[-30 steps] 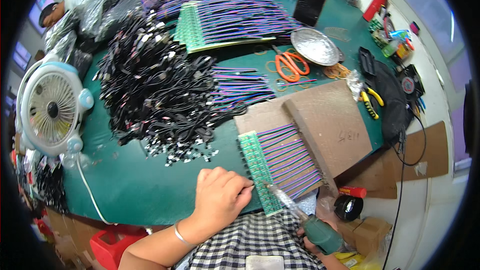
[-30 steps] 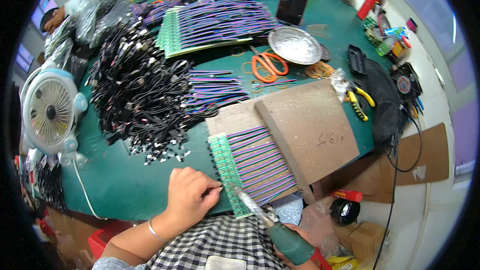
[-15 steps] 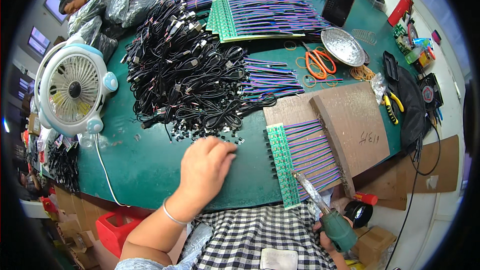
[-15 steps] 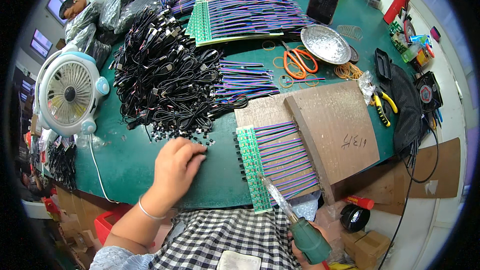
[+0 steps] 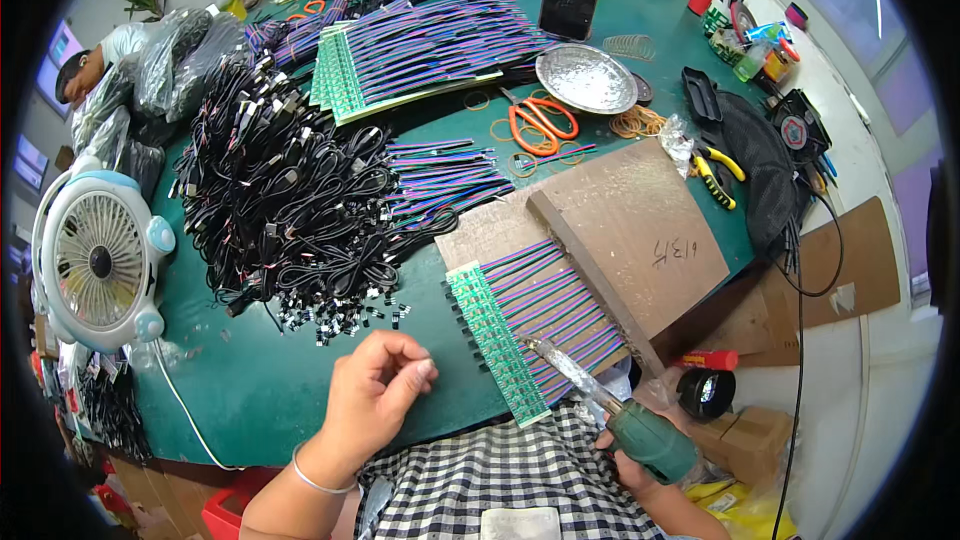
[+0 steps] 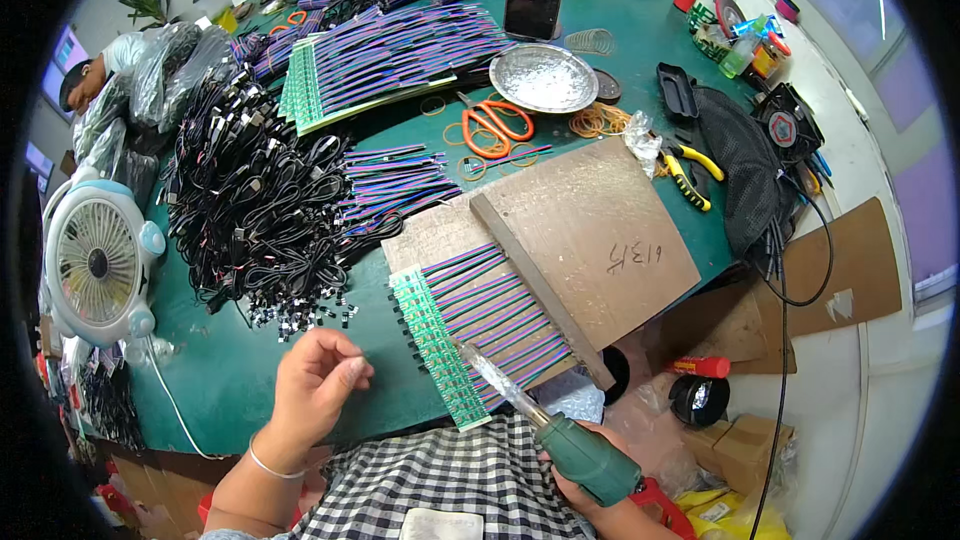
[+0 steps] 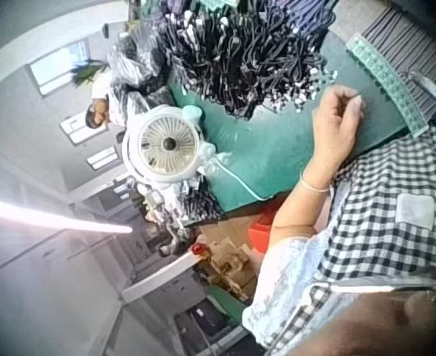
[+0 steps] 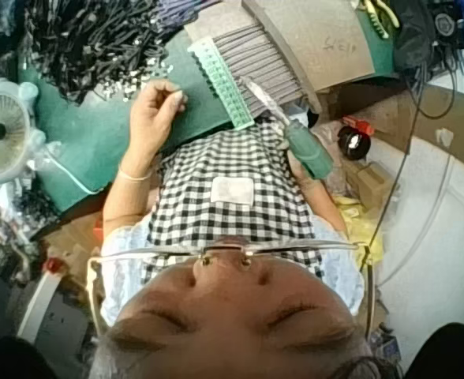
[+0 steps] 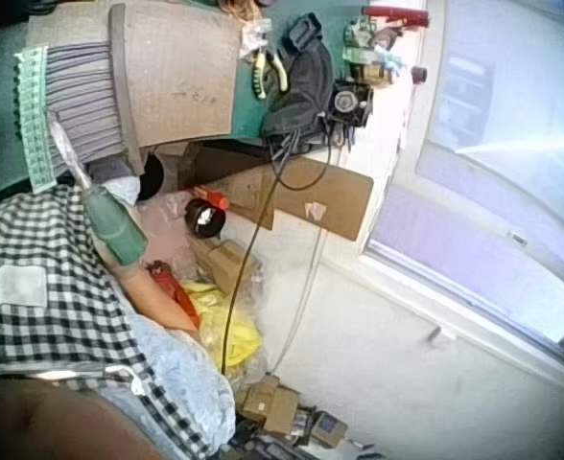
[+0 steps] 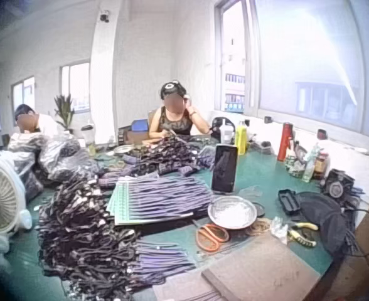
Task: The person applies hot glue to circuit boards with a hot glue gun, securing wires, LED strips, and electronic components.
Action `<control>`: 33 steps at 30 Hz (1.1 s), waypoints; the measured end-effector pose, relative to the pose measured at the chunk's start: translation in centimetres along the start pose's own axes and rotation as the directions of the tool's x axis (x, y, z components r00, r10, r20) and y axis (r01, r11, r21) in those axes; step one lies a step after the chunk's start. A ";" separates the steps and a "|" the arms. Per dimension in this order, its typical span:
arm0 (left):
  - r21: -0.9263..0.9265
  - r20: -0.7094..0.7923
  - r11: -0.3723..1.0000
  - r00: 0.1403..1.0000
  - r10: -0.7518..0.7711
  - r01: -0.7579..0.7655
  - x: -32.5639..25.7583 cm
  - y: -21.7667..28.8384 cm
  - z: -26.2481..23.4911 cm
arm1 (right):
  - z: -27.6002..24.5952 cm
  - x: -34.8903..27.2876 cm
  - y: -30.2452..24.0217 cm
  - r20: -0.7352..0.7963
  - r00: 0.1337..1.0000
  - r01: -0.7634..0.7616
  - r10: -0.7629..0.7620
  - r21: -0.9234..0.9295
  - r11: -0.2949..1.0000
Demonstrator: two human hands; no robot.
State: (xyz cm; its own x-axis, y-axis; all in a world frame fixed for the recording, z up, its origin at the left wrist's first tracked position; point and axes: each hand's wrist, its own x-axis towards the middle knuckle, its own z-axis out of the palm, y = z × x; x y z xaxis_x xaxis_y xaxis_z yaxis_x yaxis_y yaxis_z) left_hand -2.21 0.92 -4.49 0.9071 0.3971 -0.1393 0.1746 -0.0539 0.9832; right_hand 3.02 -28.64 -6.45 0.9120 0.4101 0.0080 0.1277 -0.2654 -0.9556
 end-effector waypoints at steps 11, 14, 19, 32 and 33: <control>-0.019 0.175 0.989 0.975 -0.139 0.144 -1.2 0.9 2.6 | -2.1 -0.3 -1.9 0.237 0.971 0.048 -0.010 -0.157 0.986; 0.384 0.179 0.916 0.983 0.050 -0.117 -0.9 0.9 3.2 | -2.4 -2.5 -1.6 0.137 0.984 -0.120 0.110 0.065 0.991; 0.508 0.223 0.681 0.844 0.488 -0.527 0.1 0.3 4.0 | -3.4 -4.3 0.9 0.214 0.967 -0.195 0.140 0.266 0.944; 0.602 0.267 0.564 0.808 0.525 -0.565 -0.1 -0.6 4.3 | -2.1 -4.8 2.6 0.277 0.607 -0.710 0.745 0.609 0.353; 0.601 0.271 0.567 0.811 0.518 -0.563 -0.1 -0.6 4.3 | -2.0 -4.7 2.5 0.275 0.608 -0.709 0.745 0.609 0.355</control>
State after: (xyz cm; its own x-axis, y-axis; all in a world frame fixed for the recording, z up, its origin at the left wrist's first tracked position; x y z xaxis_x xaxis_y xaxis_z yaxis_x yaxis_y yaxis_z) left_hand -0.73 -3.00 -5.58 0.9300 0.0458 0.3646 -0.1820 -0.8046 0.5652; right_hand -0.19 -32.95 -8.28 0.5427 0.2917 -0.7877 -0.8391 0.1467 -0.5238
